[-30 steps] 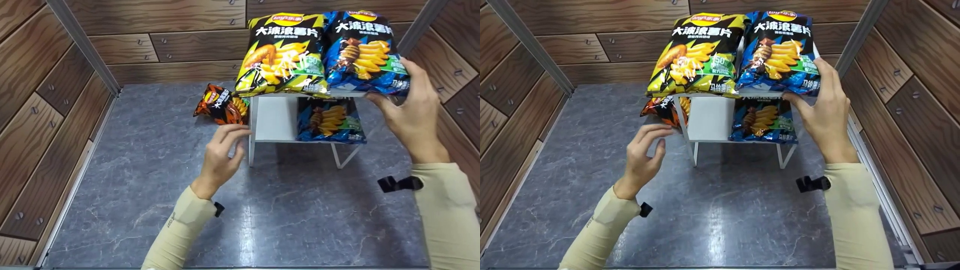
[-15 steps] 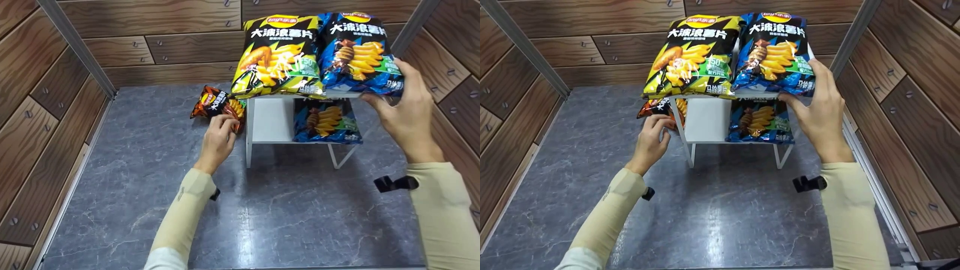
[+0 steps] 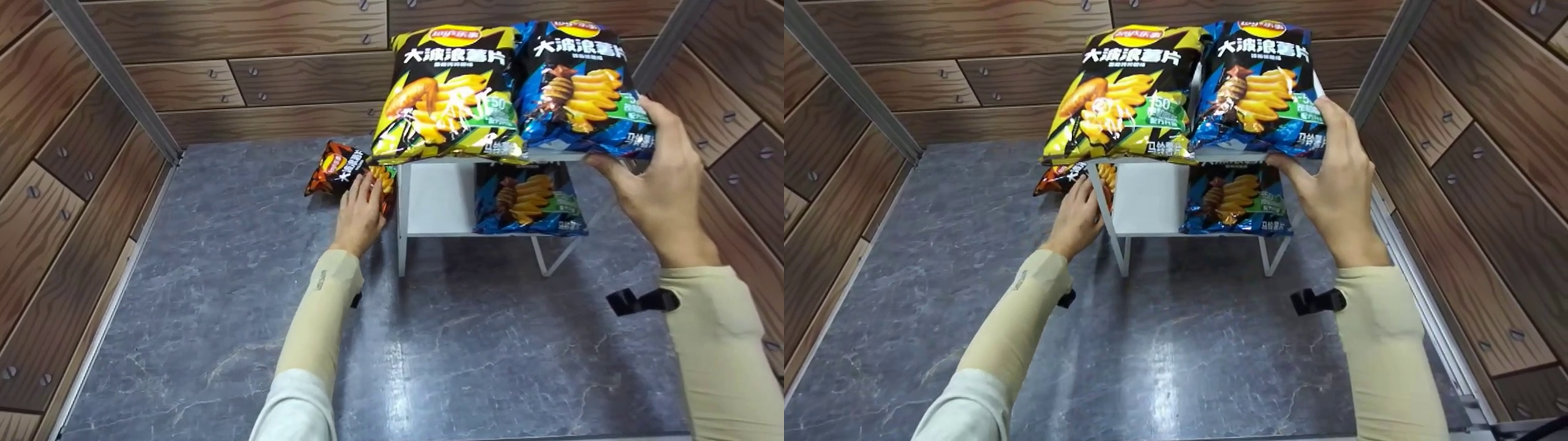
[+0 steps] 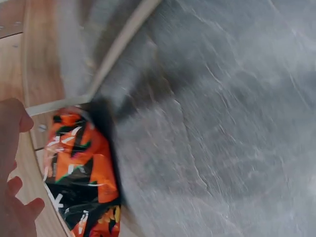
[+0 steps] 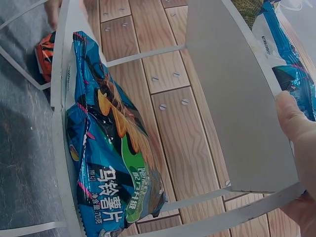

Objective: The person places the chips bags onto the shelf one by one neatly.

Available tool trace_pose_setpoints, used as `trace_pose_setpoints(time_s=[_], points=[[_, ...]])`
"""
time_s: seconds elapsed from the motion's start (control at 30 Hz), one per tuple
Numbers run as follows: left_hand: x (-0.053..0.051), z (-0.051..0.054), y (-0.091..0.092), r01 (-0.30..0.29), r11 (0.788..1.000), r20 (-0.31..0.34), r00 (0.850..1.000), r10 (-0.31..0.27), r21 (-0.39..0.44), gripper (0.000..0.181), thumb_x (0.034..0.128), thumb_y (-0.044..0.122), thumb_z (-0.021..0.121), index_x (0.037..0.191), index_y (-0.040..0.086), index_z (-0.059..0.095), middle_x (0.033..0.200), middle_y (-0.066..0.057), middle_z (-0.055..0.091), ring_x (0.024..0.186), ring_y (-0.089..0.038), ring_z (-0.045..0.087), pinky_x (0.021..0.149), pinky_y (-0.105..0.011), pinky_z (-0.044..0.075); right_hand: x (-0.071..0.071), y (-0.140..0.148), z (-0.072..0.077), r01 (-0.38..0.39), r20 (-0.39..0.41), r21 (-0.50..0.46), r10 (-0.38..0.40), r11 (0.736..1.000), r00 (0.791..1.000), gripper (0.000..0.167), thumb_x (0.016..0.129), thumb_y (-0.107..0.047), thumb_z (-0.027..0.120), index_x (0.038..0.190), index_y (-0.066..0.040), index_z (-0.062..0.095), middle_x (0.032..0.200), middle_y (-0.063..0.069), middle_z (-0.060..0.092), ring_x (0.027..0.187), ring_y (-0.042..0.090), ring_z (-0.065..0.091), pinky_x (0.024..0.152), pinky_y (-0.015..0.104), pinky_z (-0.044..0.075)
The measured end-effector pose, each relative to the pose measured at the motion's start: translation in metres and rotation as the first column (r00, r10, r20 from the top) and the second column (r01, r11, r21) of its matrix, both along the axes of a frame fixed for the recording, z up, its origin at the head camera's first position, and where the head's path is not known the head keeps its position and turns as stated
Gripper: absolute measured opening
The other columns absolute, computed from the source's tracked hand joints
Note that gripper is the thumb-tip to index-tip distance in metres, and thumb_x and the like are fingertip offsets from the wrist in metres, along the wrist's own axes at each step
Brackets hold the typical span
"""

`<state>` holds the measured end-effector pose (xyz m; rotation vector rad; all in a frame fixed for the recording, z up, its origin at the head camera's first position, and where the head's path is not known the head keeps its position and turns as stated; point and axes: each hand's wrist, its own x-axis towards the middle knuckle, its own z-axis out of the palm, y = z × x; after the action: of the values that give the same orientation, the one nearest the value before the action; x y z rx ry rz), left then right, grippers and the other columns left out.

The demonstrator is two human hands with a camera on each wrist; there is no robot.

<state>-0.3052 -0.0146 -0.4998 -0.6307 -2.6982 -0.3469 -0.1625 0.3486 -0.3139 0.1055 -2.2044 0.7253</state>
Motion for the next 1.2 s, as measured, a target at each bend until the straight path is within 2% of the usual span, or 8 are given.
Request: trace_pose_setpoints(time_s=[0.07, 0.17, 0.3, 0.53, 0.73, 0.97, 1.1, 1.2], points=[[-0.002, -0.001, 0.0, -0.013, 0.998, 0.084, 0.996, 0.018, -0.066, 0.069, 0.0901, 0.017, 0.066, 0.152, 0.006, 0.037, 0.161, -0.014, 0.031, 0.149, -0.034, 0.029, 0.117, -0.055, 0.033, 0.0, -0.002, 0.0, -0.004, 0.001, -0.001, 0.004, 1.0, 1.0, 0.08, 0.074, -0.014, 0.085, 0.144, -0.007, 0.047, 0.142, 0.018, 0.054, 0.127, 0.032, 0.054, 0.11, 0.036, 0.041], [-0.003, -0.003, 0.0, -0.022, 0.99, 0.19, 0.981, 0.048, -0.138, 0.075, 0.092, 0.024, 0.067, 0.156, 0.01, 0.03, 0.165, -0.009, 0.025, 0.152, -0.03, 0.024, 0.118, -0.056, 0.031, 0.001, -0.005, 0.001, -0.004, 0.005, -0.001, 0.004, 1.0, 1.0, 0.079, 0.075, -0.015, 0.085, 0.144, -0.007, 0.046, 0.142, 0.018, 0.054, 0.126, 0.031, 0.054, 0.11, 0.029, 0.041], [-0.002, -0.007, -0.002, -0.028, 0.977, 0.251, 0.964, 0.083, -0.213, 0.077, 0.0929, 0.029, 0.067, 0.157, 0.014, 0.028, 0.165, -0.006, 0.023, 0.15, -0.028, 0.028, 0.115, -0.058, 0.035, 0.002, -0.008, 0.002, -0.002, 0.007, 0.001, 0.002, 1.0, 1.0, 0.078, 0.076, -0.015, 0.084, 0.144, -0.006, 0.046, 0.142, 0.018, 0.054, 0.125, 0.031, 0.055, 0.11, 0.025, 0.04], [0.004, -0.019, -0.006, -0.051, 0.974, 0.162, 0.983, 0.089, -0.222, 0.072, 0.0895, 0.025, 0.07, 0.152, 0.01, 0.038, 0.16, -0.009, 0.036, 0.137, -0.031, 0.046, 0.109, -0.06, 0.04, 0.001, -0.007, 0.001, -0.001, -0.01, -0.014, 0.001, 1.0, 1.0, 0.082, 0.072, -0.014, 0.087, 0.143, -0.006, 0.048, 0.141, 0.017, 0.055, 0.126, 0.032, 0.055, 0.108, 0.034, 0.042], [0.008, -0.026, -0.013, -0.086, 0.968, 0.122, 0.986, 0.118, -0.236, 0.071, 0.0876, 0.025, 0.071, 0.15, 0.009, 0.042, 0.153, -0.009, 0.045, 0.131, -0.033, 0.05, 0.11, -0.058, 0.039, 0.002, -0.005, 0.002, -0.001, -0.002, -0.005, 0.001, 1.0, 1.0, 0.081, 0.073, -0.013, 0.086, 0.143, -0.006, 0.047, 0.142, 0.017, 0.054, 0.127, 0.033, 0.054, 0.109, 0.04, 0.042], [0.014, -0.03, -0.023, -0.061, 0.958, 0.074, 0.994, 0.085, -0.28, 0.072, 0.0862, 0.029, 0.073, 0.148, 0.005, 0.044, 0.148, -0.012, 0.049, 0.128, -0.034, 0.05, 0.11, -0.056, 0.04, 0.004, -0.005, 0.003, 0.003, -0.01, -0.011, -0.003, 1.0, 1.0, 0.078, 0.075, -0.015, 0.086, 0.143, -0.006, 0.049, 0.14, 0.017, 0.056, 0.126, 0.033, 0.055, 0.109, 0.034, 0.04], [0.018, -0.029, -0.033, -0.041, 0.946, 0.055, 0.997, 0.062, -0.321, 0.07, 0.0859, 0.031, 0.073, 0.145, 0.003, 0.047, 0.148, -0.011, 0.049, 0.129, -0.033, 0.049, 0.11, -0.054, 0.041, 0.002, -0.002, 0.001, -0.006, -0.014, 0.009, 0.006, 1.0, 1.0, 0.079, 0.075, -0.015, 0.086, 0.143, -0.005, 0.048, 0.14, 0.017, 0.056, 0.126, 0.034, 0.054, 0.11, 0.035, 0.04], [0.024, -0.03, -0.043, -0.02, 0.947, 0.037, 0.999, 0.033, -0.32, 0.065, 0.0864, 0.028, 0.071, 0.142, 0.001, 0.05, 0.148, -0.013, 0.05, 0.13, -0.033, 0.05, 0.109, -0.054, 0.042, 0.001, -0.001, -0.001, -0.013, -0.014, 0.03, 0.013, 0.999, 1.0, 0.079, 0.075, -0.016, 0.085, 0.144, -0.005, 0.047, 0.141, 0.018, 0.055, 0.127, 0.035, 0.054, 0.11, 0.037, 0.041]])
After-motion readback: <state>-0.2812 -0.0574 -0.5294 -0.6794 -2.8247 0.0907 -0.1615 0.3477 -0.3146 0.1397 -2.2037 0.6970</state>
